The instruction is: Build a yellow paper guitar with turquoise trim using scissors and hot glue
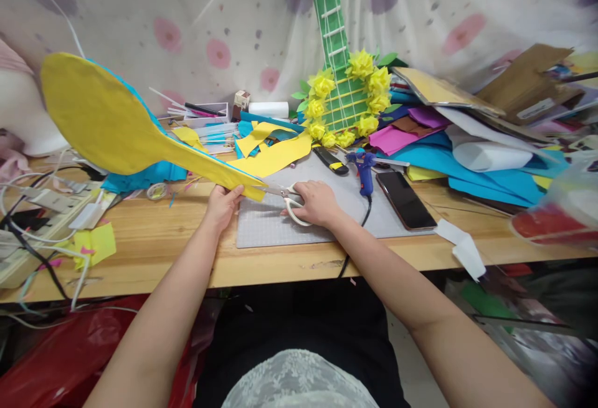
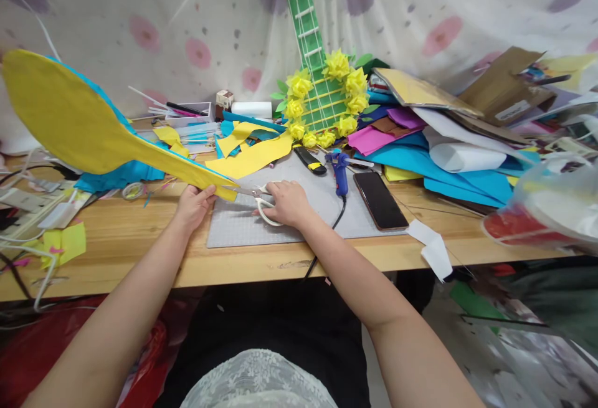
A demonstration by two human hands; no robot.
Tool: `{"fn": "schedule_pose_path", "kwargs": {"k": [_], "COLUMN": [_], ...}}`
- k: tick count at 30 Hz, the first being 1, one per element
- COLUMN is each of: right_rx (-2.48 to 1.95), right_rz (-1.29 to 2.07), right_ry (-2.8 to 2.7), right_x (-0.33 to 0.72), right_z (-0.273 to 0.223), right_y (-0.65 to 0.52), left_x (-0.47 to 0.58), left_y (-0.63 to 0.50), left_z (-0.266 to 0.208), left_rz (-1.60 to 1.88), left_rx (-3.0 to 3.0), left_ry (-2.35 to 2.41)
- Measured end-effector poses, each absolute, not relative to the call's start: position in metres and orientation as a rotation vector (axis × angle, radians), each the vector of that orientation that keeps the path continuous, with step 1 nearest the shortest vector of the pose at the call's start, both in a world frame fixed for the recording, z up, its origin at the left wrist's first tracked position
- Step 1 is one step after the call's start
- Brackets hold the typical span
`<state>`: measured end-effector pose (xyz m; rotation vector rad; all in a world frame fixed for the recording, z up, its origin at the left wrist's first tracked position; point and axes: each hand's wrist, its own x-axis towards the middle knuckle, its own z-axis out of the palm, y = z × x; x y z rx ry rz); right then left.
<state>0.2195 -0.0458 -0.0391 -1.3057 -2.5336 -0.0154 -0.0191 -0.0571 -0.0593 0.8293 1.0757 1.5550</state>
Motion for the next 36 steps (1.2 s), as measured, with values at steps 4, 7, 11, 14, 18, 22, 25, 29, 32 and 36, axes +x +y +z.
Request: {"fn": "schedule_pose_path", "kwargs": {"k": [4, 7, 11, 14, 18, 22, 25, 29, 32, 36], "right_rx": [-1.333, -1.340, -1.349, -1.361, -1.357, -1.380, -1.391, -1.401, -1.412, -1.405], "right_rz": [-0.041, -0.059, -0.041, -0.042, -0.063, -0.057, -0.057, -0.074, -0.086, -0.088], "right_ry": [-2.526, -2.512, -2.523, -2.525, -2.524, -2.530, -2.538, -2.521, -2.502, -2.502], "right_x": [0.2186, 0.2186, 0.2191, 0.2194, 0.2193, 0.2187, 0.2177, 0.2172, 0.2182, 0.2200], "right_z": [-0.0401, -0.0395, -0.0384, -0.0379, -0.0370, -0.0351, -0.0344, -0.0362, -0.0380, -0.0388], "right_y": [-0.0459, -0.0464, -0.0471, -0.0474, -0.0480, -0.0491, -0.0498, -0.0498, -0.0494, -0.0497], "left_x": [-0.0187, -0.0186, -0.0189, -0.0188, -0.0180, -0.0176, -0.0179, -0.0183, -0.0187, -0.0190], "left_y": [-0.0574, -0.0576, -0.0572, -0.0571, -0.0575, -0.0577, -0.0575, -0.0572, -0.0570, -0.0569], "left_z": [-0.0593, -0.0597, -0.0608, -0.0611, -0.0604, -0.0601, -0.0606, -0.0615, -0.0622, -0.0626], "left_rz": [1.559, 1.562, 1.565, 1.561, 1.565, 1.565, 1.565, 1.563, 1.564, 1.566], "left_rx": [0.829, 0.829, 0.830, 0.841, 0.834, 0.824, 0.828, 0.844, 0.851, 0.842], "left_ry": [1.087, 1.086, 1.098, 1.110, 1.106, 1.104, 1.111, 1.106, 1.098, 1.093]}}
